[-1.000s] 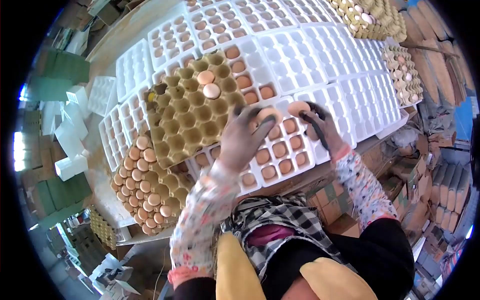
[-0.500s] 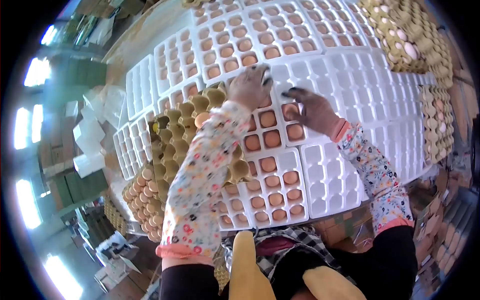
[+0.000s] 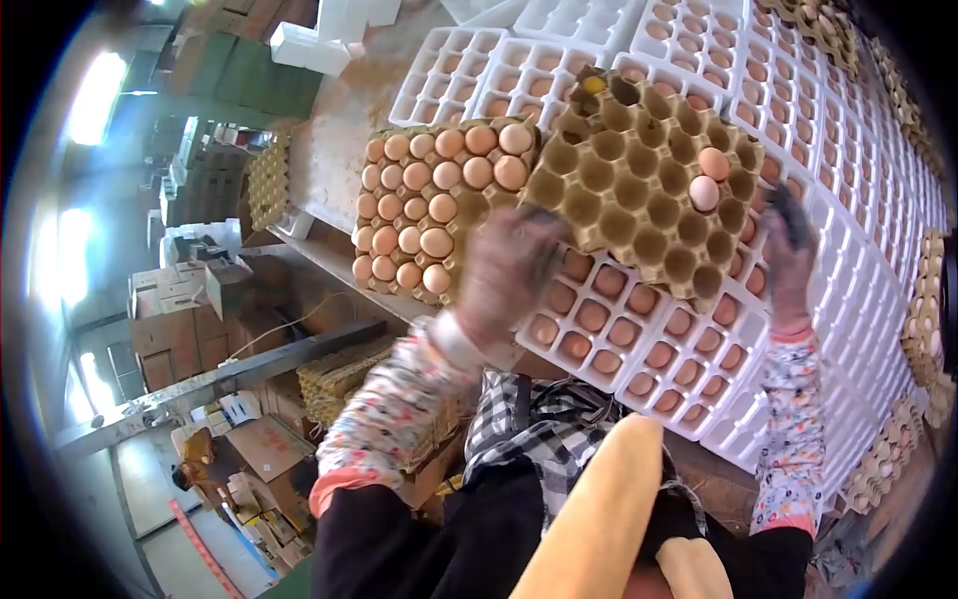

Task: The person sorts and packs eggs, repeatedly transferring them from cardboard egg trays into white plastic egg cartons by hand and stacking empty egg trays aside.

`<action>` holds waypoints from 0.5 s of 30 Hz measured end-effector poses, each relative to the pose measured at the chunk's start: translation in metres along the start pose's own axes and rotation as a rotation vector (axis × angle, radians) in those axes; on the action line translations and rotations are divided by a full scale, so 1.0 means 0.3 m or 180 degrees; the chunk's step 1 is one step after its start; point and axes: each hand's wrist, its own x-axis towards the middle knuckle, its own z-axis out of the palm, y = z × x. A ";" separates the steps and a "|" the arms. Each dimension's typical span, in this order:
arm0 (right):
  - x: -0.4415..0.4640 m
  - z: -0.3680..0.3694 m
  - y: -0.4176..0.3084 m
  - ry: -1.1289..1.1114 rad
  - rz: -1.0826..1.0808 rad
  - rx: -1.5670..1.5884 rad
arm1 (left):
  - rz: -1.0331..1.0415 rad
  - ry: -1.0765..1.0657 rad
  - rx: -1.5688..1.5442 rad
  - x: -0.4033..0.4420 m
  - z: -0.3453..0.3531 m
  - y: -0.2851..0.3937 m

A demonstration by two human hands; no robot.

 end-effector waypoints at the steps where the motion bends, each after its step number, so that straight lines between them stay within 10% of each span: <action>1: -0.014 0.119 -0.255 -0.0517 0.0525 0.0347 | -0.0645 0.0064 0.0683 -0.033 -0.075 -0.090; 9: -0.009 0.862 -0.527 -0.1819 -0.1176 -0.2954 | 0.0278 -0.1477 0.1533 0.131 -0.192 -0.488; 12: -0.016 0.887 -0.531 -0.1738 -0.1148 -0.3294 | -0.0242 -0.0375 -0.0553 0.118 -0.280 -0.576; 15: -0.017 0.874 -0.558 -0.1646 -0.0972 -0.2776 | -0.2467 -0.0038 -0.4388 0.179 -0.358 -0.673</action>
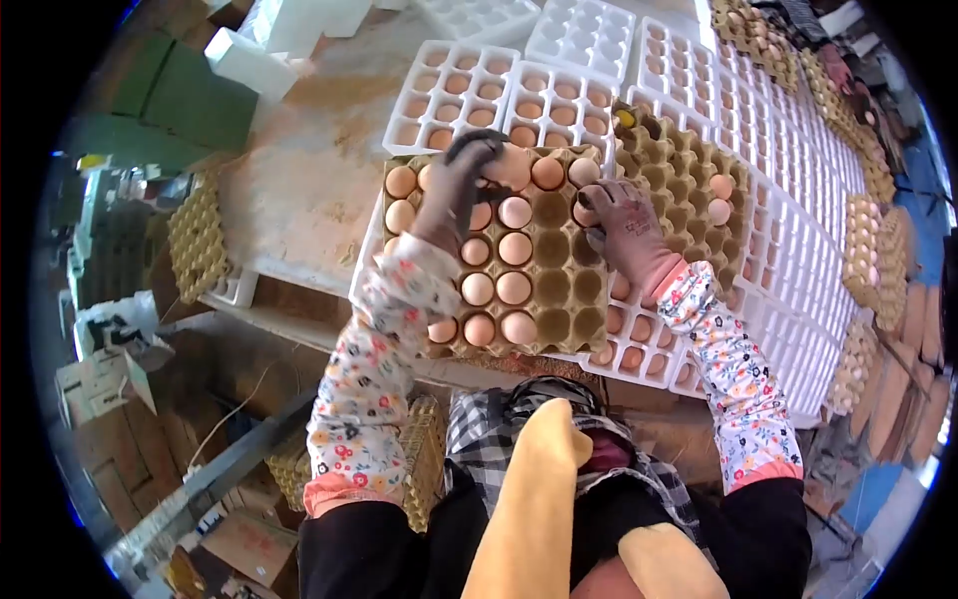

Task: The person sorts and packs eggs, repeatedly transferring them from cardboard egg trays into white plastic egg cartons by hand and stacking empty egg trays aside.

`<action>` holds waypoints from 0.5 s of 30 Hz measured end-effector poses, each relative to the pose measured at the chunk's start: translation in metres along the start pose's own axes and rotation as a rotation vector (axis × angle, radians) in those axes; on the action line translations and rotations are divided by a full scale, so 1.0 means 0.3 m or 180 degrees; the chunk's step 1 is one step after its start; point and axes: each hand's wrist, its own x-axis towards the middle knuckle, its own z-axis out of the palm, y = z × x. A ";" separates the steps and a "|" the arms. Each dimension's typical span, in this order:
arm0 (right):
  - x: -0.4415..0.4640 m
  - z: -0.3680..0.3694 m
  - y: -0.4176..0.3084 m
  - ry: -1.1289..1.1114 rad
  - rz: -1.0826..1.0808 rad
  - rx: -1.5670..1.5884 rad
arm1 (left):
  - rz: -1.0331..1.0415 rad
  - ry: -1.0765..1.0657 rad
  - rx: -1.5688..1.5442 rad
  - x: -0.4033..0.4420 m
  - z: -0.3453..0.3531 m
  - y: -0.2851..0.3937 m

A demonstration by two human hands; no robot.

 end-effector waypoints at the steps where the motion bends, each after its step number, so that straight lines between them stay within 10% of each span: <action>1: 0.002 -0.007 0.007 0.0036 0.0131 0.0123 | 0.0137 -0.0152 0.0393 0.058 -0.021 0.012; 4: -0.035 -0.051 0.045 0.0666 0.0772 0.1729 | 0.0378 -0.0688 0.3095 0.138 0.050 0.058; 8: -0.061 -0.126 0.115 0.1033 0.1065 0.1023 | 0.0788 -0.1534 0.6704 0.208 0.180 -0.016; 12: 0.085 -0.099 0.076 0.0364 0.0458 0.0705 | 0.0267 -0.2303 0.4006 0.268 0.065 0.162; 15: 0.186 -0.006 0.084 -0.0659 0.0229 0.0003 | 0.0036 -0.1434 0.2142 0.290 -0.127 0.190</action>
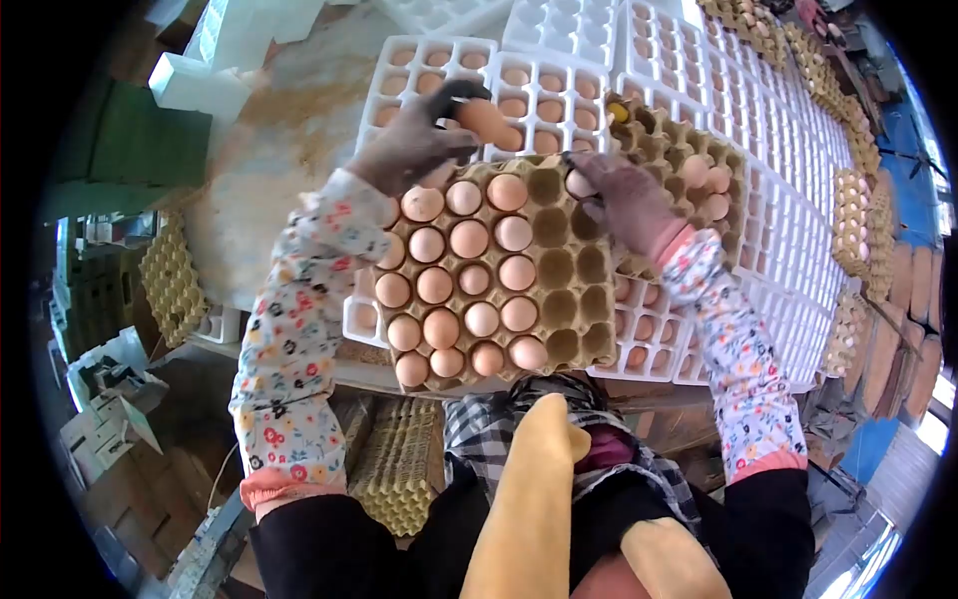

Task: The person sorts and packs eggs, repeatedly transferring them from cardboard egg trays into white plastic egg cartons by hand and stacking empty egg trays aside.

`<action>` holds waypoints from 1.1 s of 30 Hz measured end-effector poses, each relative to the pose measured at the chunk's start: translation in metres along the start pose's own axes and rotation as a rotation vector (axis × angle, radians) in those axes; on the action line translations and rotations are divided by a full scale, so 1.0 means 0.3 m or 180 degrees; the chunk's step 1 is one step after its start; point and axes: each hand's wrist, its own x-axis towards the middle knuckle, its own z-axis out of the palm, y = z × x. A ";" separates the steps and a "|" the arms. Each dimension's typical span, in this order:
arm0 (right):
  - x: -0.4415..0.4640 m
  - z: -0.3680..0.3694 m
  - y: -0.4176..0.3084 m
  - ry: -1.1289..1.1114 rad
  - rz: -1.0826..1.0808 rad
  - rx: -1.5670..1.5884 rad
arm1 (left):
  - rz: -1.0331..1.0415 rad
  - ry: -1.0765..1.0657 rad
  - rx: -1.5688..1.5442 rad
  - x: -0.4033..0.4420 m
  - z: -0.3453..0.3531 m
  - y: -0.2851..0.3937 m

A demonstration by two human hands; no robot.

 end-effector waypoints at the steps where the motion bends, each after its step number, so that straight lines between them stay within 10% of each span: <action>1: 0.006 -0.025 0.016 0.0417 -0.0257 0.0785 | 0.0113 -0.0023 -0.0262 -0.023 -0.047 -0.001; 5: -0.031 -0.088 0.019 0.0283 0.1088 0.5459 | 0.0114 -0.0395 0.3942 -0.116 0.012 0.058; 7: 0.018 -0.035 -0.008 0.0573 0.0490 0.4992 | 0.0230 -0.0775 0.4624 -0.102 0.075 0.030; 10: 0.106 -0.047 -0.175 0.0302 -0.0231 0.1705 | -0.0087 -0.1089 0.4474 -0.091 0.062 0.080; 11: 0.109 -0.012 -0.211 0.0820 -0.0709 0.0461 | 0.0224 -0.0521 0.3588 -0.119 0.061 0.052; 13: 0.123 -0.004 -0.192 0.0424 -0.0534 0.1049 | 0.0838 0.0542 0.1813 -0.198 0.035 0.003; 14: 0.138 -0.009 -0.179 0.0214 -0.0471 0.1321 | -0.0027 0.0761 -0.0377 -0.249 0.045 0.002; 18: 0.036 -0.092 -0.116 -0.0324 -0.0006 0.5383 | 0.0110 0.0872 -0.2902 -0.401 0.150 0.040; 23: 0.024 -0.029 -0.210 -0.0198 -0.0587 0.0789 | 0.0753 0.1403 -0.1575 -0.438 0.289 -0.097; 28: 0.150 0.003 -0.257 -0.0338 -0.0071 0.0487 | 0.0622 0.1221 -0.3376 -0.464 0.354 -0.169; 30: 0.164 -0.023 -0.265 -0.0341 -0.0235 0.0062 | 0.0488 -0.0318 -0.5601 -0.488 0.374 -0.074; 33: 0.118 0.037 -0.155 0.0009 -0.0391 0.2794 | 0.0661 -0.0037 -0.5380 -0.534 0.395 -0.059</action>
